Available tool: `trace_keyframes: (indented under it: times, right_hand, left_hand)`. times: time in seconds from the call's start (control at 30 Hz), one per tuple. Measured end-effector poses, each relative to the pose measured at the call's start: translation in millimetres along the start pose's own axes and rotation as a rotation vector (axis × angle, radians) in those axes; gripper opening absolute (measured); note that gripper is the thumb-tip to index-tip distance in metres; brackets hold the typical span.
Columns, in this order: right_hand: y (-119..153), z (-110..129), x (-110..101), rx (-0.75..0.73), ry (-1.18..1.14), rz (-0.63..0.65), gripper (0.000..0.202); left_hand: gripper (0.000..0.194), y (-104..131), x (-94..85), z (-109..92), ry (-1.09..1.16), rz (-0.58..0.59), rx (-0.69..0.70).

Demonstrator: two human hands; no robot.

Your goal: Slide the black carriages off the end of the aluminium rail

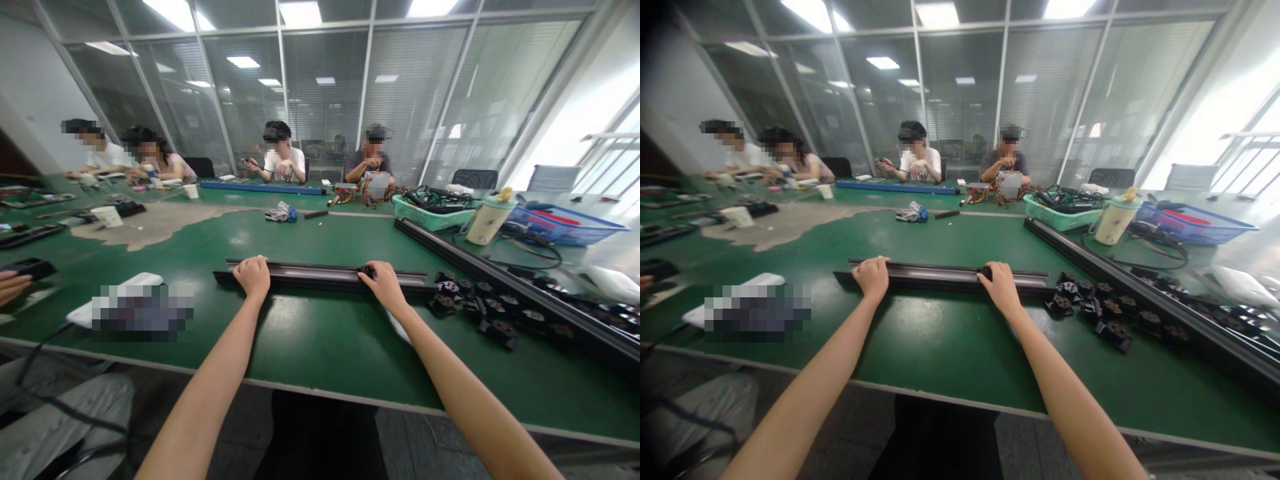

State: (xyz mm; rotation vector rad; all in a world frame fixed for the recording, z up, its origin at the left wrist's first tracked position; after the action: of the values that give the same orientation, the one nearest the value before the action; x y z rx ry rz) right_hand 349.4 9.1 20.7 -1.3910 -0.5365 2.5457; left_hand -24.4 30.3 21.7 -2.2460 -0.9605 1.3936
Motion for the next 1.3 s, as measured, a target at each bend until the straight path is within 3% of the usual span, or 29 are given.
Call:
trace_keyframes:
  times: [0.33, 0.87, 1.3]
  right_hand:
    - [9, -4, -10, 0.058, 0.228, -0.108, 0.036]
    - [9, -16, -3, 0.057, 0.153, -0.193, 0.036]
    - [7, -17, -3, 0.064, 0.183, -0.148, 0.032]
  left_hand:
    - [0.049, 0, -2.5, 1, 0.011, 0.004, 0.009]
    - [0.049, 1, -6.3, -3, -0.022, 0.032, 0.004]
    - [0.05, -1, -1.9, 1, -0.025, 0.007, 0.014]
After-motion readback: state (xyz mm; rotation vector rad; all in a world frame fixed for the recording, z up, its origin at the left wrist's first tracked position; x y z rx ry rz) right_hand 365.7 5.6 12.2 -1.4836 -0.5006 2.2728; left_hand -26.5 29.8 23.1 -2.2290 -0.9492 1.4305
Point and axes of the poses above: each hand's wrist, its own y-axis away from the middle knuckle, its own x-axis out of the palm, z = x × y, the point moved 2 cm from there along -y, towards the middle knuckle, and after that the axes turned 7 degrees about x, right-handed, at the moved point
